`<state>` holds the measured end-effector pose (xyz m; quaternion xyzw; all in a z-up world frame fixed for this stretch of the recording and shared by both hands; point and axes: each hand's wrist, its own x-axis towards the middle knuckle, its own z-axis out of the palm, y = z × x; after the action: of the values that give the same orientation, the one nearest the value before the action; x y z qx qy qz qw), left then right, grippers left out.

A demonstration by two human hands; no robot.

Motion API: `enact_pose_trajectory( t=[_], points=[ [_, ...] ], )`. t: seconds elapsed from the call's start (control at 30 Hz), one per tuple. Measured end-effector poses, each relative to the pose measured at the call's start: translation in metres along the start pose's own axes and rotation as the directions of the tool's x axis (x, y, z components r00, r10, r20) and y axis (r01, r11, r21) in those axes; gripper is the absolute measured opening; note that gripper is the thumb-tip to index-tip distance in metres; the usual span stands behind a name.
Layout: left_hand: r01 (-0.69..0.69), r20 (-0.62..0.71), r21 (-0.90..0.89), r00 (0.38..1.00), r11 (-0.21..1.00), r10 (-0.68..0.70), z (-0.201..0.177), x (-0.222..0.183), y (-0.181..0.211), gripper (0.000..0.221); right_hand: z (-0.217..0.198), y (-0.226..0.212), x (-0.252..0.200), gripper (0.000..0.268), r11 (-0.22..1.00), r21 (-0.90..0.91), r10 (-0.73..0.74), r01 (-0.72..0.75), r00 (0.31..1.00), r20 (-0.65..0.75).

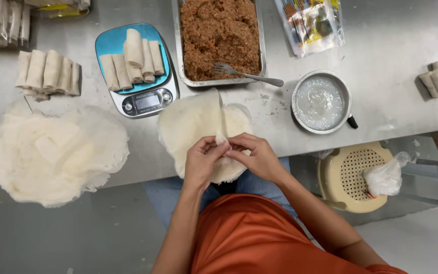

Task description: The person peels layers of spring roll wrappers and then fills them with a meat mixture using a fork, rolls them into shape, and places them onto a scale. The person then picks up a package and writes on it with a marker.

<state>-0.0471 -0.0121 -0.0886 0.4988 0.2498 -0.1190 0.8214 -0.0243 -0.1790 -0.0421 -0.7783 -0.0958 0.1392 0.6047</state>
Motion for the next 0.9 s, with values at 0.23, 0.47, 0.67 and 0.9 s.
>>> enact_pose_trajectory(
  t=[0.23, 0.47, 0.67, 0.9],
  points=[
    [-0.106, -0.031, 0.211, 0.993, 0.972, 0.115, 0.002, -0.012, 0.039, 0.016, -0.001, 0.037, 0.003, 0.013, 0.977, -0.001, 0.207, -0.215, 0.944, -0.256],
    [-0.32, 0.259, 0.819, 0.947, 0.476, 0.19, -0.003, 0.017, 0.062, 0.028, -0.001, 0.008, 0.028, 0.03, 0.941, -0.203, 0.257, -0.27, 0.963, -0.085],
    [-0.323, 0.281, 0.801, 0.946, 0.504, 0.16, 0.006, 0.023, 0.069, 0.027, -0.007, 0.001, 0.04, 0.032, 0.924, -0.358, 0.12, -0.13, 0.991, -0.05],
    [-0.329, 0.23, 0.787, 0.942, 0.522, 0.246, 0.019, -0.008, 0.102, 0.031, -0.03, -0.014, 0.056, 0.044, 0.833, -0.548, 0.145, -0.076, 0.986, 0.084]
  ],
)
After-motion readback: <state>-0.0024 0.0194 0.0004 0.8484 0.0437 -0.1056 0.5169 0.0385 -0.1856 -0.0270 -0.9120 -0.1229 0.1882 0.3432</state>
